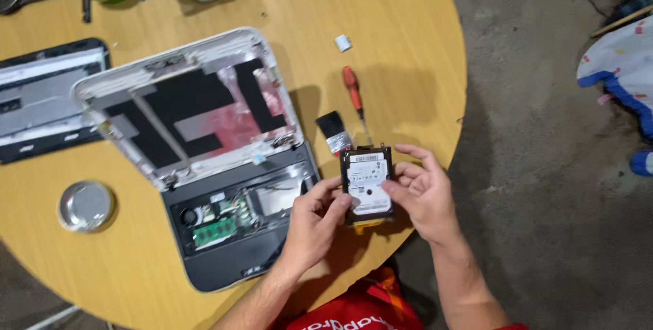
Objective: The person uses a screwdriver to remove screws from a disassembled laptop and places them into a small metal container. They then lift and remove the hard drive from the laptop chassis and set it on the table.
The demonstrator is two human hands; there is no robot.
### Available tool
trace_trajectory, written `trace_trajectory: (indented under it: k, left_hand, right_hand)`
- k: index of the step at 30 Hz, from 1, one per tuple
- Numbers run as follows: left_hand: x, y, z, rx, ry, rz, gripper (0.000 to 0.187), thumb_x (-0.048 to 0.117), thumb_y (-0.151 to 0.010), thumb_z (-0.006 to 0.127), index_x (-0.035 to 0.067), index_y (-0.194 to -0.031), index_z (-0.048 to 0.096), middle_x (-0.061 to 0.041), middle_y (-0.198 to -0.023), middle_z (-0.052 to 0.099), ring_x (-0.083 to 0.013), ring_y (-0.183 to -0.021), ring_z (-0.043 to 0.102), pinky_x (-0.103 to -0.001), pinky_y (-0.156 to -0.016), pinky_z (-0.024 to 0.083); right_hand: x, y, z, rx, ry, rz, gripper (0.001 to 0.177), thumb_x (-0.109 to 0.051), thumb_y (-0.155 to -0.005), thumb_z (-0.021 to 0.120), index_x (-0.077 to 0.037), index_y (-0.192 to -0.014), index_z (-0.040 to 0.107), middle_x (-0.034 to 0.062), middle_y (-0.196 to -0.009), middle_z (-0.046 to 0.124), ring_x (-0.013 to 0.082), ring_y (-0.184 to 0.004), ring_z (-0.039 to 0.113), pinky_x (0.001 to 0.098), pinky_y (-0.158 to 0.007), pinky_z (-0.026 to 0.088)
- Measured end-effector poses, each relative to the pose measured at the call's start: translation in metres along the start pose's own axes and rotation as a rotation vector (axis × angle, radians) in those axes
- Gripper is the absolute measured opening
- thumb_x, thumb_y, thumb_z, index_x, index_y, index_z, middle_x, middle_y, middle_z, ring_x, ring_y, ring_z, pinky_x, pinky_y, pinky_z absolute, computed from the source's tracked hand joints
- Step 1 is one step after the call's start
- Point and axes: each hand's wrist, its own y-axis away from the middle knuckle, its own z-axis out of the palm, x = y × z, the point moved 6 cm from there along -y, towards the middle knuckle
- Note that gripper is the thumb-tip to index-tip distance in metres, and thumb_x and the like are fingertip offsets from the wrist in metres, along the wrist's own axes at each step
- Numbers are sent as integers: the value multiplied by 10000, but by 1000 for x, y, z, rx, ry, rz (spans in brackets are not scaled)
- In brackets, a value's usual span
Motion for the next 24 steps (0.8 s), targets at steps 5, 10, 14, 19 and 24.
trace_trajectory:
  k: [5, 10, 14, 19, 24]
  left_hand:
    - [38, -26, 29, -22, -758, 666, 428, 285, -999, 647, 6, -1320, 606, -177, -1294, 665, -324, -1200, 609, -461, -1013, 513]
    - [36, -39, 50, -195, -1190, 724, 693, -69, -805, 700, 33, -1462, 505, -234, -1573, 446, -388, -1490, 392, -540, -1275, 239]
    - [38, -42, 54, -232, -1090, 690, 490, 225, -956, 612, -22, -1377, 568, -266, -1542, 469, -437, -1440, 428, -555, -1246, 248]
    - [28, -43, 56, -222, -1088, 674, 436, 211, -1024, 608, -42, -1378, 587, -244, -1532, 499, -429, -1426, 445, -548, -1239, 254]
    - [25, -41, 55, -195, -1032, 685, 387, 199, -1031, 630, -42, -1333, 610, -221, -1514, 520, -395, -1403, 472, -540, -1225, 300]
  right_hand:
    - [-20, -47, -44, 114, 146, -67, 420, 15, -907, 689, 55, -1303, 552, 215, -1082, 697, 285, -926, 720, 373, -711, 655]
    - [-46, -110, -50, 236, 310, 44, 330, -45, -935, 701, 15, -1247, 609, 173, -1142, 738, 259, -1004, 761, 368, -797, 680]
    - [-45, -186, -49, 163, 456, -34, 307, -86, -945, 722, -25, -1230, 626, 126, -1187, 714, 212, -1096, 708, 308, -921, 621]
    - [-31, -250, -42, 62, 422, -137, 284, -138, -975, 702, -40, -1231, 626, 135, -1134, 723, 191, -1076, 718, 289, -915, 618]
    - [-62, -225, -14, 57, 706, -231, 476, -138, -877, 786, -50, -1320, 636, 100, -1233, 734, 214, -1074, 703, 306, -929, 588]
